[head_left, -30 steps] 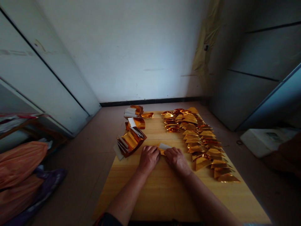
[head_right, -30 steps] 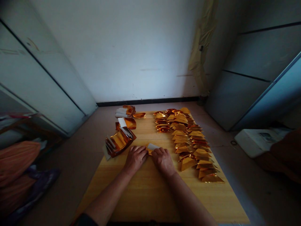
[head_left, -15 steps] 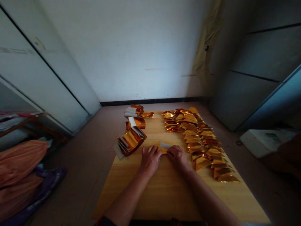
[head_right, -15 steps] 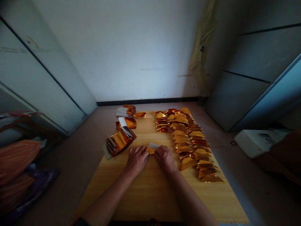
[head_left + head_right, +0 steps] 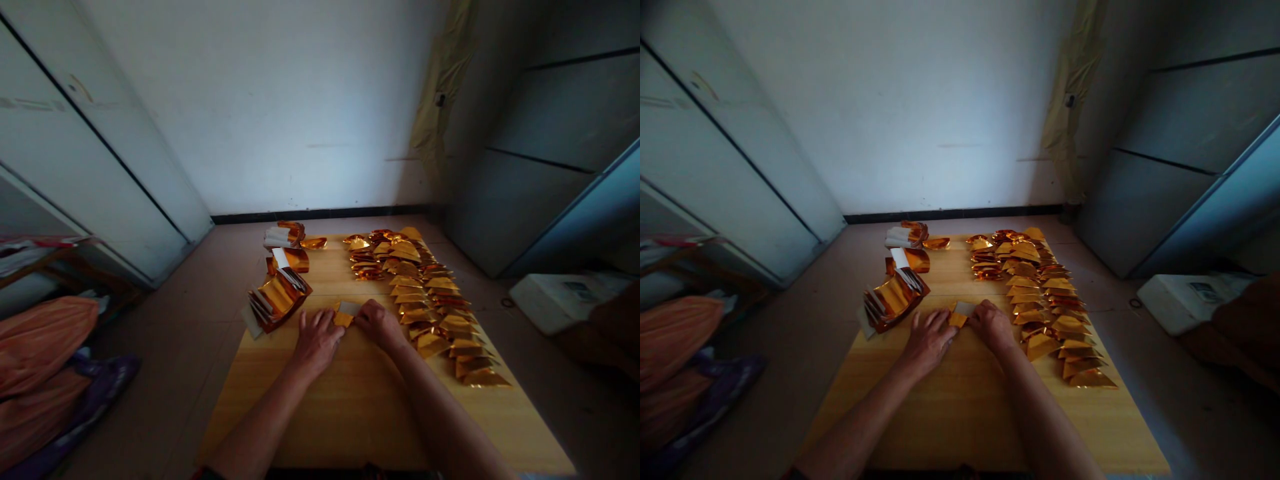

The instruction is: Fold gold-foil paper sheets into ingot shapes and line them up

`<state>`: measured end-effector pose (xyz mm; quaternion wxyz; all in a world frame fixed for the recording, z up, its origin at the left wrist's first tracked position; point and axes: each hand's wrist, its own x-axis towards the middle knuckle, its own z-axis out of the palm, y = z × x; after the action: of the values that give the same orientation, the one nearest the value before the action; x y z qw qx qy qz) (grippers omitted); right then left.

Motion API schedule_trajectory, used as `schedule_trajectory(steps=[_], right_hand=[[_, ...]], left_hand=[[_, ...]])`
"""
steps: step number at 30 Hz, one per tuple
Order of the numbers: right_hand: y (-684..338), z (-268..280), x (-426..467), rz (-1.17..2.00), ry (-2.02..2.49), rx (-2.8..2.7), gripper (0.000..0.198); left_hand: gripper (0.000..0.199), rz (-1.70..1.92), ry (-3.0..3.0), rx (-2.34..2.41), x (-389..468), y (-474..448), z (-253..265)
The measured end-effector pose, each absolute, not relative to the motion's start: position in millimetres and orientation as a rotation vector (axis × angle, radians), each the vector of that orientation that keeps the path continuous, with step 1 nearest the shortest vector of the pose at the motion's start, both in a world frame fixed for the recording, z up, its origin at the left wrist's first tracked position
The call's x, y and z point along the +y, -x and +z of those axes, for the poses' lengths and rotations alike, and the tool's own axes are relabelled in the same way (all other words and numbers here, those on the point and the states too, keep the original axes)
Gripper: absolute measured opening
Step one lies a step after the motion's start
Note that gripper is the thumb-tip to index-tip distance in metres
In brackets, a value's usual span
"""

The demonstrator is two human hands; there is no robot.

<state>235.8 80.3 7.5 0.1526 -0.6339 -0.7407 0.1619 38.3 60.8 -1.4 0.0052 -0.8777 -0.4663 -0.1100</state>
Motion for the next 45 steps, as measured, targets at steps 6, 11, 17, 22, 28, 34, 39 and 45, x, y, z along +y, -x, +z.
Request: schedule_trajectory(steps=[6, 11, 17, 22, 28, 34, 39, 45], right_hand=[[-233.5, 19.9, 85.2, 0.458, 1.916, -2.217, 0.018], [-234.9, 19.9, 91.9, 0.461, 1.962, -2.284, 0.018], [-232.5, 17.3, 97.2, 0.515, 2.017, -2.241, 0.014], [-229.8, 19.0, 98.8, 0.556, 2.074, -2.186, 0.013], [-230.0, 19.5, 100.1, 0.579, 2.05, -2.177, 0.012], [-231.3, 17.9, 96.5, 0.593, 2.026, -2.141, 0.01], [-238.2, 15.9, 96.8, 0.673, 1.919, -2.111, 0.014], [-240.6, 15.1, 94.7, 0.662, 1.887, -2.1, 0.022]], left_hand=[[0.02, -0.328, 2.749, -1.485, 61.0, -39.1, -1.6], [0.019, -0.284, 2.741, -1.525, 60.8, -42.2, -0.3], [0.02, -0.272, 2.737, -1.541, 59.6, -42.5, -0.3], [0.026, -0.276, 2.716, -1.547, 56.9, -43.3, -0.7], [0.049, -0.279, 2.708, -1.547, 53.4, -44.3, -3.1], [0.041, -0.306, 2.75, -1.619, 54.0, -45.1, -4.1], [0.039, -0.324, 2.732, -1.649, 52.1, -48.1, -3.5], [0.03, -0.337, 2.754, -1.676, 57.6, -48.6, 3.2]])
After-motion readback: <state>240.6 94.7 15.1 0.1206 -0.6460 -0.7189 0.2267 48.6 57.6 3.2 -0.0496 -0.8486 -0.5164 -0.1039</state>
